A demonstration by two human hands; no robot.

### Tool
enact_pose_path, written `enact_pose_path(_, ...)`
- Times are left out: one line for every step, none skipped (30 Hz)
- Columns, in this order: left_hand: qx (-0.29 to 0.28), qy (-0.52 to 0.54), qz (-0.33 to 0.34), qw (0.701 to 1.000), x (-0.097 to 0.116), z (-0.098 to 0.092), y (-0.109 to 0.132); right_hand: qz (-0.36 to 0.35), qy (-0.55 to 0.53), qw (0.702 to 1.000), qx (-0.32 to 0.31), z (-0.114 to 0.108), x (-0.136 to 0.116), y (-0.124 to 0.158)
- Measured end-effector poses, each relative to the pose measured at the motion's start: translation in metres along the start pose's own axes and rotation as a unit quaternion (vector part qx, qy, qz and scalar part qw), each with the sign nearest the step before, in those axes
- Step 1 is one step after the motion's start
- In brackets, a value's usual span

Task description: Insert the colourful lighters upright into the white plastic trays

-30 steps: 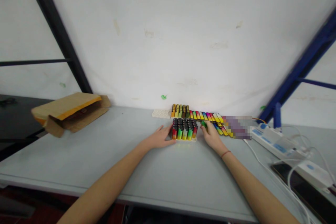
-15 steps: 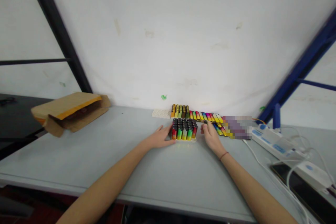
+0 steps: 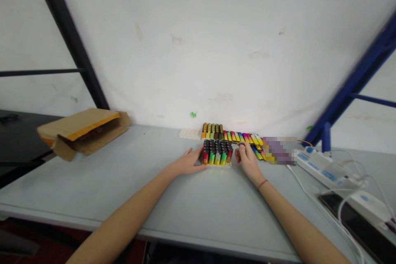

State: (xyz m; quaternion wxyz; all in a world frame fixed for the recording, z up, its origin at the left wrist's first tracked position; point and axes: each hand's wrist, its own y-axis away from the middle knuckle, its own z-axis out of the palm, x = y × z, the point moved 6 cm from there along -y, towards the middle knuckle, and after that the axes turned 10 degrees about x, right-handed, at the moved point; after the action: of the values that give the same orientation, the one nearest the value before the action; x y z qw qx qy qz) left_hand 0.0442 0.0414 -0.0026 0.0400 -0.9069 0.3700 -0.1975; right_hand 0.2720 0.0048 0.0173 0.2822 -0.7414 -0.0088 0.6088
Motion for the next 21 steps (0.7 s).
enact_pose_path(0.002,0.000,0.001,1.000,0.000,0.000,0.000,0.007,-0.011,1.000,0.002,0.001,-0.001,0.000)
enact_pose_path(0.003,-0.001,0.003,1.000,-0.001,0.001,0.000,0.020,-0.025,0.999,0.008,0.001,-0.001,0.001)
enact_pose_path(0.004,-0.001,0.004,1.000,-0.001,0.001,0.000,0.037,-0.040,0.998,0.017,0.000,0.001,0.001)
enact_pose_path(0.004,-0.002,0.005,1.000,-0.001,0.001,-0.001,0.058,-0.051,0.997,0.028,-0.001,0.003,0.000)
enact_pose_path(0.004,-0.003,0.006,1.000,-0.001,0.002,-0.001,0.078,-0.057,0.994,0.041,-0.003,0.007,0.000)
enact_pose_path(0.004,-0.004,0.006,1.000,-0.001,0.002,0.000,0.095,-0.057,0.992,0.052,-0.004,0.011,-0.001)
enact_pose_path(0.003,-0.004,0.006,1.000,-0.001,0.002,0.000,0.109,-0.051,0.991,0.058,-0.006,0.016,-0.001)
enact_pose_path(0.002,-0.004,0.006,1.000,-0.001,0.002,0.000,0.119,-0.044,0.990,0.061,-0.007,0.019,-0.002)
enact_pose_path(0.002,-0.003,0.004,1.000,-0.001,0.001,0.000,0.123,-0.037,0.990,0.060,-0.009,0.022,-0.003)
enact_pose_path(0.001,-0.003,0.003,1.000,-0.001,0.001,0.000,0.124,-0.031,0.990,0.059,-0.010,0.025,-0.004)
enact_pose_path(0.001,-0.002,0.001,1.000,-0.001,0.001,0.000,0.120,-0.025,0.991,0.059,-0.011,0.026,-0.004)
enact_pose_path(0.001,-0.002,0.000,1.000,-0.001,0.001,0.000,0.115,-0.019,0.991,0.058,-0.012,0.027,-0.005)
enact_pose_path(0.000,-0.001,0.000,1.000,-0.001,0.001,0.000,0.111,-0.011,0.992,0.057,-0.012,0.027,-0.005)
enact_pose_path(-0.001,-0.001,0.001,1.000,-0.001,0.001,0.000,0.107,-0.005,0.993,0.056,-0.012,0.026,-0.004)
enact_pose_path(-0.001,0.000,0.001,1.000,0.000,0.001,0.000,0.106,0.000,0.993,0.055,-0.011,0.026,-0.003)
enact_pose_path(-0.002,0.000,0.002,1.000,0.000,0.001,0.000,0.107,0.003,0.993,0.055,-0.011,0.025,-0.002)
enact_pose_path(-0.002,-0.001,0.001,1.000,0.000,0.001,0.000,0.112,0.002,0.992,0.057,-0.009,0.025,-0.001)
enact_pose_path(-0.002,-0.001,0.001,1.000,-0.001,0.001,0.000,0.120,-0.002,0.991,0.059,-0.008,0.024,0.000)
enact_pose_path(-0.002,-0.003,0.000,1.000,-0.001,0.001,0.000,0.130,-0.009,0.989,0.064,-0.007,0.024,0.001)
enact_pose_path(-0.002,-0.003,0.000,1.000,-0.001,0.001,-0.001,0.142,-0.016,0.987,0.069,-0.006,0.024,0.002)
enact_pose_path(-0.002,-0.004,0.001,1.000,-0.001,0.001,-0.001,0.155,-0.023,0.985,0.074,-0.006,0.025,0.003)
